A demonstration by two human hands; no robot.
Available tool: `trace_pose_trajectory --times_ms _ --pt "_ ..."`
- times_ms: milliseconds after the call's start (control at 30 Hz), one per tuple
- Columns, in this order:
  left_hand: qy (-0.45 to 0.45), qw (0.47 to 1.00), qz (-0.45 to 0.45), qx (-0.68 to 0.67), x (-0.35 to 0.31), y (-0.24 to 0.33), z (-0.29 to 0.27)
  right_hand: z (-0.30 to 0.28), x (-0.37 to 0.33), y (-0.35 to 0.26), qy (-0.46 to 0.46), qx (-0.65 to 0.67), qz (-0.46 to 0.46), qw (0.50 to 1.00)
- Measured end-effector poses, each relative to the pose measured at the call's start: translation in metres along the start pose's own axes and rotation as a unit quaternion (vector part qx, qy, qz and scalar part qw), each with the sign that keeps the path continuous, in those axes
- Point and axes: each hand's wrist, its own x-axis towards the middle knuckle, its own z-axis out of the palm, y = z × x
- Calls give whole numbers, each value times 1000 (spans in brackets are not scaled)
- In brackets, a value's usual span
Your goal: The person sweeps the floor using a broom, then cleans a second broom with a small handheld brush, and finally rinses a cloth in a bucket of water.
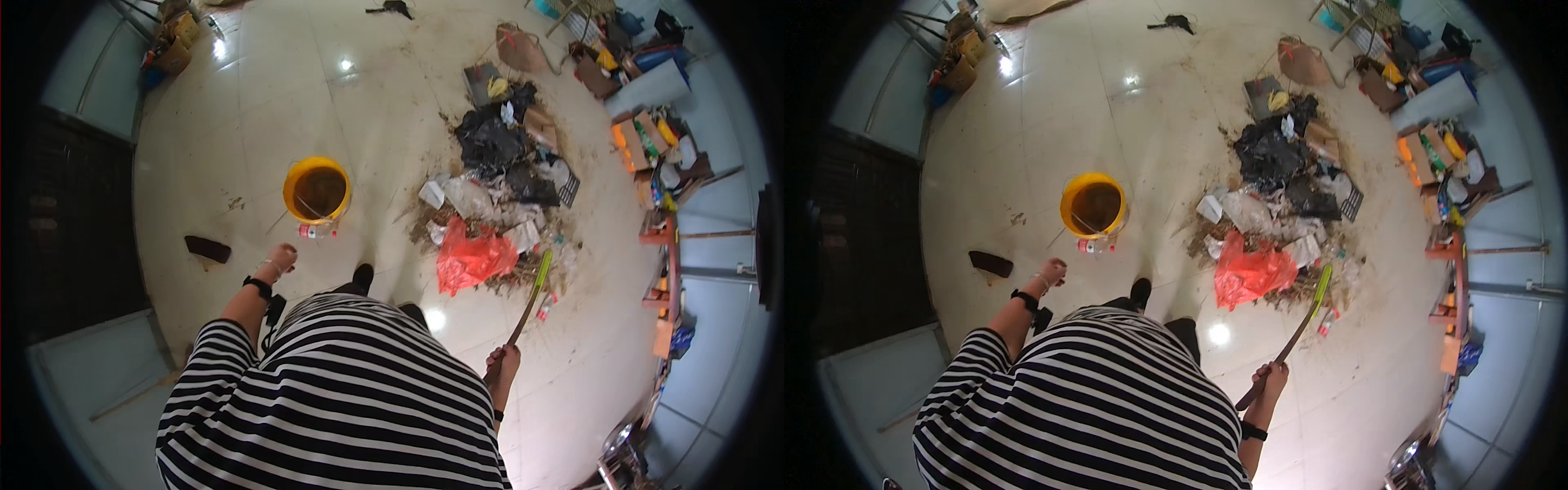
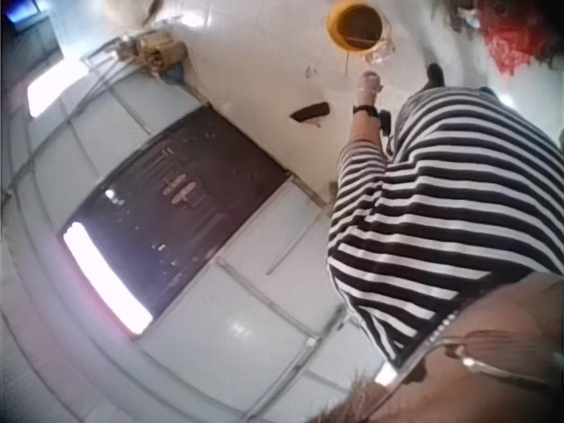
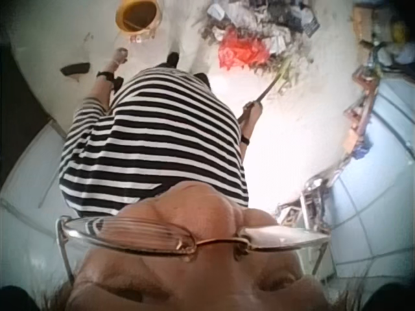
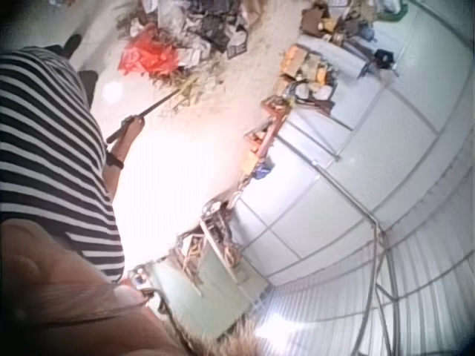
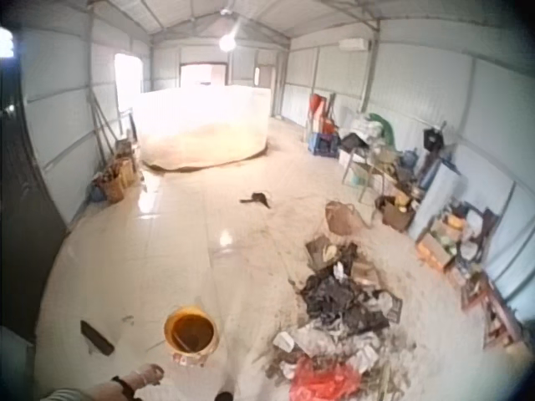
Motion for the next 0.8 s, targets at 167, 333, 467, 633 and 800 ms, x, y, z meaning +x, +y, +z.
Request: trace_pose_trajectory --times_ms 167,333,467,633,800 --pt "59 992 -71 -85 -17 -43 -1 10 36 -24 -41 52 14 998" --pt "53 980 -154 -111 -80 -63 24 43 32 -55 -90 -21 -13 996" --pt "40 988 -118 -95 -90 -85 63 49 15 -83 -215 43 47 974" --pt "64 994 13 91 -127 -49 84 67 54 -101 -419 132 272 856" --pt "151 984 20 90 -155 -92 88 133 76 -85 -493 21 344 799"
